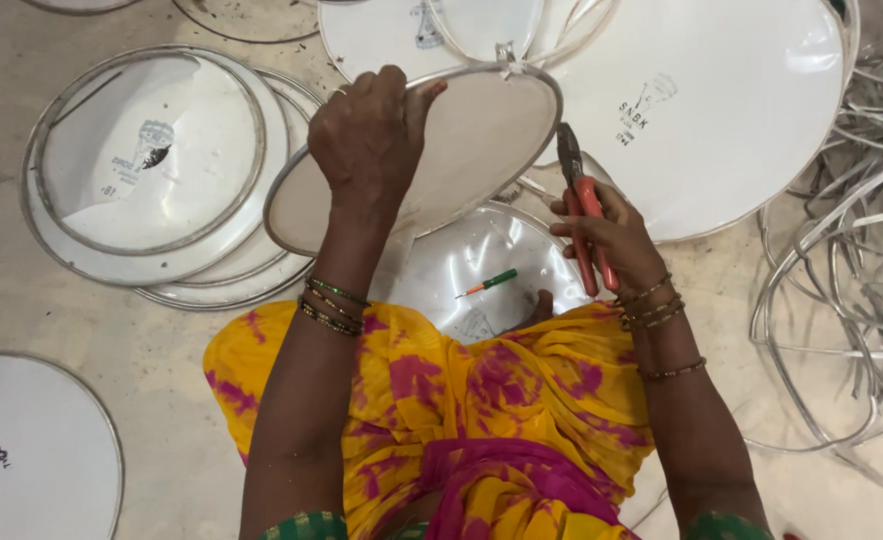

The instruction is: The person sits on the floor and fits metal rings onto circular white plates with pliers and a screwdriver. They use the pliers to press the ring onto the edges and the screwdriver to pry parts of the assembly into place.

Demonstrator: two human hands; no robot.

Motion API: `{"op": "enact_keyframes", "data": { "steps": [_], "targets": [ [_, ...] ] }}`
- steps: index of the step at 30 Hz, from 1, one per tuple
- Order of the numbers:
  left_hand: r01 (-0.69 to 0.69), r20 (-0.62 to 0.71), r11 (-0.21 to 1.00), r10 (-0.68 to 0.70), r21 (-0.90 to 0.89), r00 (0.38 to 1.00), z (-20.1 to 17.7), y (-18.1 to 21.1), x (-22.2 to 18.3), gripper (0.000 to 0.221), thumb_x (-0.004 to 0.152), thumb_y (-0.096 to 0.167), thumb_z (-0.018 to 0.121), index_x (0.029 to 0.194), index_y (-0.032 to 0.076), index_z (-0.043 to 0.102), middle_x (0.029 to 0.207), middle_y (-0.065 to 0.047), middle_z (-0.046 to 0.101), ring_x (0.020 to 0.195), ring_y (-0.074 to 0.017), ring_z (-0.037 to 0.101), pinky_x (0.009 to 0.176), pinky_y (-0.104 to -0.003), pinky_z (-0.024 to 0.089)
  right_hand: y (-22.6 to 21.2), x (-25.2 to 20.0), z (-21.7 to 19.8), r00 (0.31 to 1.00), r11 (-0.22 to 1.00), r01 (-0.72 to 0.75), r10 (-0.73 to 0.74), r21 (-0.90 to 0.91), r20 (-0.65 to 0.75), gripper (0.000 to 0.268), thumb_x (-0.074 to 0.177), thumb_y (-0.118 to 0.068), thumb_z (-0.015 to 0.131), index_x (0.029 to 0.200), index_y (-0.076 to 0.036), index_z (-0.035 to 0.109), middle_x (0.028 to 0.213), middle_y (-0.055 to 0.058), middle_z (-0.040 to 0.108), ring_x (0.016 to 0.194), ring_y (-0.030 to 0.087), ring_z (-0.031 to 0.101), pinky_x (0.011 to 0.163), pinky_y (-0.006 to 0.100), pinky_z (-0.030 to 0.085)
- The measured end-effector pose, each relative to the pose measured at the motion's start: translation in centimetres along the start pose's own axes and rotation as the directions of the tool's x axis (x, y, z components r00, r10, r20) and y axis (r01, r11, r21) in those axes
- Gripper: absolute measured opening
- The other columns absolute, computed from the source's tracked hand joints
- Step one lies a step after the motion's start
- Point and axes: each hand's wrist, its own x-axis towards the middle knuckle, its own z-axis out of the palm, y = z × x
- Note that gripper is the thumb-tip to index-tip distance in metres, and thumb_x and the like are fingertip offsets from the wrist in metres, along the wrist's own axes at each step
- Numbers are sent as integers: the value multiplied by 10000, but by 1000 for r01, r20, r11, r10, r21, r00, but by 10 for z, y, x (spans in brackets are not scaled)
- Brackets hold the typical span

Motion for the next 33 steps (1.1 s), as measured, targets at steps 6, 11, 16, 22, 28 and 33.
{"op": "enact_keyframes", "data": {
  "steps": [6, 11, 16, 22, 28, 33],
  "targets": [
    [-21, 1, 999, 21, -33, 1000, -11, 0, -5, 476, 922, 494, 802, 739, 128, 559, 647, -22, 553, 546, -221, 556, 538, -376, 441, -3, -11, -2, 994, 997, 78, -78, 7, -77, 503, 937, -90, 638, 1343, 105, 415, 1290, 214, 657, 1043, 271, 746, 753, 343, 643],
    [-51, 28, 993, 55, -110, 998, -37, -3, -23, 437, 914, 480, 817, 782, 123, 601, 701, -25, 575, 599, -224, 558, 593, -381, 413, -16, -51, -18, 984, 955, 57, -103, 292, 144, 564, 987, -139, 585, 1459, 138, 448, 1382, 252, 599, 1178, 297, 646, 910, 389, 572],
    [46, 125, 952, -9, -301, 992, -72, -15, -56, 183, 968, 306, 767, 885, 157, 702, 882, 11, 702, 890, -208, 628, 977, -452, 439, -13, -95, -20, 955, 930, 18, -124, 366, 269, 717, 854, -157, 628, 1477, 107, 392, 1512, 252, 475, 1366, 319, 525, 1089, 436, 480],
    [349, -56, 717, -475, -604, 878, -76, -32, -109, 680, 1054, 236, 609, 1560, 44, 197, 1616, -225, 199, 1518, -321, 319, 1253, -498, 319, 1, -111, -9, 943, 939, 5, -119, 344, 310, 793, 847, -207, 661, 1497, 149, 378, 1538, 289, 455, 1378, 343, 508, 1144, 438, 414],
    [612, 858, -628, -481, -480, 179, -82, -85, -161, 557, 910, 123, 633, 1386, -120, 477, 1275, -223, 592, 1151, -337, 635, 1023, -506, 558, 8, -113, 6, 952, 920, -68, -56, 387, 301, 781, 846, -192, 632, 1505, 124, 356, 1524, 280, 445, 1356, 351, 507, 1131, 452, 408],
    [581, 777, -541, -556, -609, 297, -89, -72, -171, 504, 941, 108, 630, 1408, -22, 491, 1253, -120, 629, 1132, -233, 631, 1012, -389, 539, 5, -128, 16, 946, 902, -92, -52, 421, 318, 771, 835, -233, 647, 1483, 116, 419, 1554, 340, 406, 1384, 419, 459, 1148, 520, 350]
  ]
}}
